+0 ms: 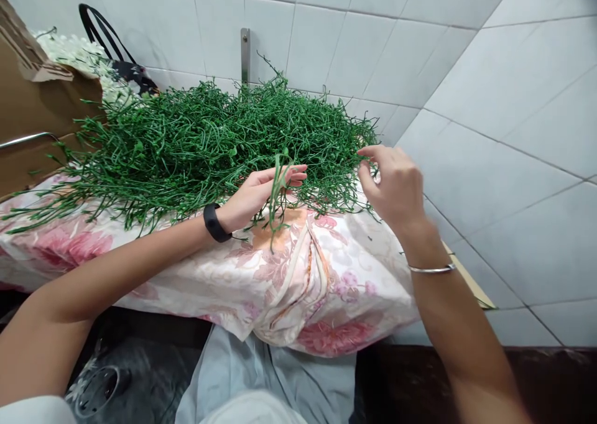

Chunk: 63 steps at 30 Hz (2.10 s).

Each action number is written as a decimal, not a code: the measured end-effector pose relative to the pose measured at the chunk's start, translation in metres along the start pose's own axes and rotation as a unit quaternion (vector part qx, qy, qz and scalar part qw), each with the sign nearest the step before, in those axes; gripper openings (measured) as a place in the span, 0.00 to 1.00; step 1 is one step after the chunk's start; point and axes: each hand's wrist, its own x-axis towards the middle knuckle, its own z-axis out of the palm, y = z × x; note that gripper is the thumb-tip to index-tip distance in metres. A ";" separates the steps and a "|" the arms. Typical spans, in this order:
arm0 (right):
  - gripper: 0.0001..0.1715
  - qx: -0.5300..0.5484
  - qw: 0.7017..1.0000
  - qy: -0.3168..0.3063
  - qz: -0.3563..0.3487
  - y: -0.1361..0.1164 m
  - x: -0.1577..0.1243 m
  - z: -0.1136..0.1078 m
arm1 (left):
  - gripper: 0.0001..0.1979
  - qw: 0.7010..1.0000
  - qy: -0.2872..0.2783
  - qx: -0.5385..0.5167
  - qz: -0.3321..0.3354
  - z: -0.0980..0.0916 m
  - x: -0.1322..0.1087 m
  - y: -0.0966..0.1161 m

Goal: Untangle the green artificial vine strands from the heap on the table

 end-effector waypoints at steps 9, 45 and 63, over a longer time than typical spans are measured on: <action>0.19 -0.020 0.996 0.028 0.083 0.002 0.001 0.002 | 0.20 1.000 -0.011 -0.001 -0.003 0.000 0.000 -0.002; 0.16 0.296 0.942 -0.108 -0.111 -0.057 -0.016 0.020 | 0.17 0.987 -0.051 0.114 0.102 0.002 -0.002 -0.007; 0.04 0.322 0.939 -0.073 -0.095 -0.059 -0.020 0.023 | 0.16 0.980 -0.072 0.150 0.109 0.000 0.000 -0.009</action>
